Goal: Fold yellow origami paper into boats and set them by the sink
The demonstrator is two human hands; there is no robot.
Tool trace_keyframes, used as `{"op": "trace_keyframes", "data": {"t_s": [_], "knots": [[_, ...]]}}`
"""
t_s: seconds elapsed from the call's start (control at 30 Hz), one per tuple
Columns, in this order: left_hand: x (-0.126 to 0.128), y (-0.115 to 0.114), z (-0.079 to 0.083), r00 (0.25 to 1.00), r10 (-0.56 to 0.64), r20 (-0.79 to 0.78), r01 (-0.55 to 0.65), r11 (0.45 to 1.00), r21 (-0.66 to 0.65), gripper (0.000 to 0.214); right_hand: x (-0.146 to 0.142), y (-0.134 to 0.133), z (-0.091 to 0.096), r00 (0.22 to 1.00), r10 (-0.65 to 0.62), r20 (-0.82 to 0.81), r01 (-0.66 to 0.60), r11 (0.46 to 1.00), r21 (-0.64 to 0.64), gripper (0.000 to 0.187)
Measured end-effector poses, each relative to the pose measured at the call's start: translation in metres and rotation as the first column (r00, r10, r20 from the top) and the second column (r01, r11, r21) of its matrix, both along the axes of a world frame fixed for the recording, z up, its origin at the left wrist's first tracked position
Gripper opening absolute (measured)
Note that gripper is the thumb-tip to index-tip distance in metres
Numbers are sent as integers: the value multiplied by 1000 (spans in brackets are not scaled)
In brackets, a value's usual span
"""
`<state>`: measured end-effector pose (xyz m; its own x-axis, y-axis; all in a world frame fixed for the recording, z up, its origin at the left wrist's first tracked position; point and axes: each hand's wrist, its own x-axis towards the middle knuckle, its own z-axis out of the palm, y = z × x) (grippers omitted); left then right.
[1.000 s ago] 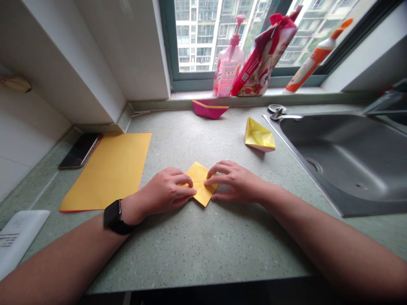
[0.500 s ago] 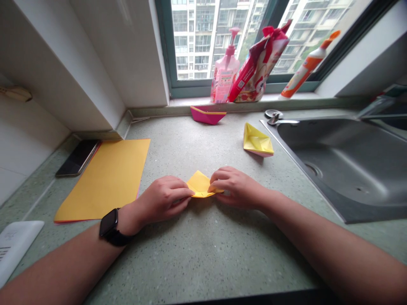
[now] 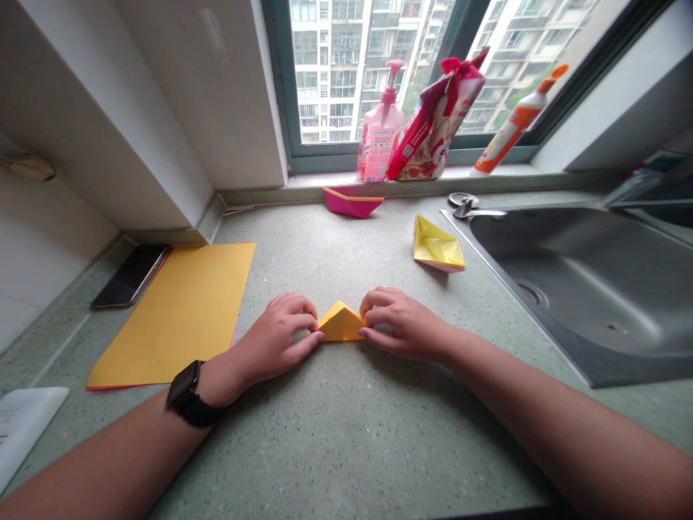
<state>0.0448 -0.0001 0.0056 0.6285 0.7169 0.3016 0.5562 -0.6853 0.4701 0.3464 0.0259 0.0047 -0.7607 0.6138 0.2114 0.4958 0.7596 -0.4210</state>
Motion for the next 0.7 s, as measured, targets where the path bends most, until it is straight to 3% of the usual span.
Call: {"op": "trace_keyframes", "data": {"t_s": [0.13, 0.33, 0.47, 0.7], "knots": [[1, 1, -5, 998, 62, -7, -62, 997, -44, 22, -2, -1, -3, 996, -86, 12, 86, 996, 6, 22], [0, 1, -11, 993, 114, -40, -113, 993, 19, 22, -4, -2, -8, 982, -185, 37, 184, 982, 45, 24], [0, 2, -13, 991, 123, -49, -121, 992, 46, 10, -6, -4, -10, 975, -219, 38, 216, 974, 73, 24], [1, 0, -18, 996, -12, -87, 27, 984, 179, 31, -11, -8, -10, 960, -274, 60, 267, 958, 108, 23]]}}
